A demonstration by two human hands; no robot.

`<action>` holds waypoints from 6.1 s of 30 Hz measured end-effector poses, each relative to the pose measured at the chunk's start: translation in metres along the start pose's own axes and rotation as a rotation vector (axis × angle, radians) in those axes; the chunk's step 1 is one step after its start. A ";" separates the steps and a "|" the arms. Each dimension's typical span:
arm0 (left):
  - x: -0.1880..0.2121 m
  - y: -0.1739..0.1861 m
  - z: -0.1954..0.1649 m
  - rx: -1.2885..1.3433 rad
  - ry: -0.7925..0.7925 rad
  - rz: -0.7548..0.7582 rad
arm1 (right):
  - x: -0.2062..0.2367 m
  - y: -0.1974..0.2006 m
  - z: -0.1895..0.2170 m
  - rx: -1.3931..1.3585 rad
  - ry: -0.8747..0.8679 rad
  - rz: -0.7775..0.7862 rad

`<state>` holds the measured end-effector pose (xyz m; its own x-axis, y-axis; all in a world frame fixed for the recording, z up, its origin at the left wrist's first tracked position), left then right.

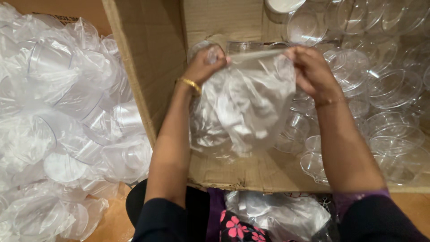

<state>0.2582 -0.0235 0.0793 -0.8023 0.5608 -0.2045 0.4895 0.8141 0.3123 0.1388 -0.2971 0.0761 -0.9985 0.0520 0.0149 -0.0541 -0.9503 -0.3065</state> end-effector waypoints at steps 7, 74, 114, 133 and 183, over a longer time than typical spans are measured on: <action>-0.057 -0.020 0.017 -0.618 0.135 -0.224 | -0.063 -0.038 -0.008 0.582 0.084 -0.182; 0.116 -0.091 0.047 1.107 0.221 -0.316 | 0.049 -0.145 -0.006 0.618 0.047 0.200; 0.035 -0.069 0.046 -0.432 0.296 -0.249 | 0.006 -0.058 -0.053 0.883 0.222 -0.191; 0.096 -0.080 0.065 0.073 0.209 -0.427 | 0.056 -0.078 -0.086 1.449 0.275 0.190; 0.132 -0.101 0.032 1.053 0.209 -0.285 | 0.074 -0.117 -0.049 0.631 -0.095 0.173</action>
<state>0.1136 -0.0267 -0.0095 -0.9248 0.3774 0.0477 0.2445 0.6859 -0.6854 0.0712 -0.1666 0.0661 -0.9871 -0.1176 0.1082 0.1455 -0.9414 0.3042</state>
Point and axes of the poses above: each hand's wrist, its own x-axis away from the middle knuckle, its own y-axis out of the back of the hand, z = x × y, the point moved 7 cm from there along -x, towards the middle knuckle, and after that the axes turned 7 degrees about x, right-handed, at the moved point
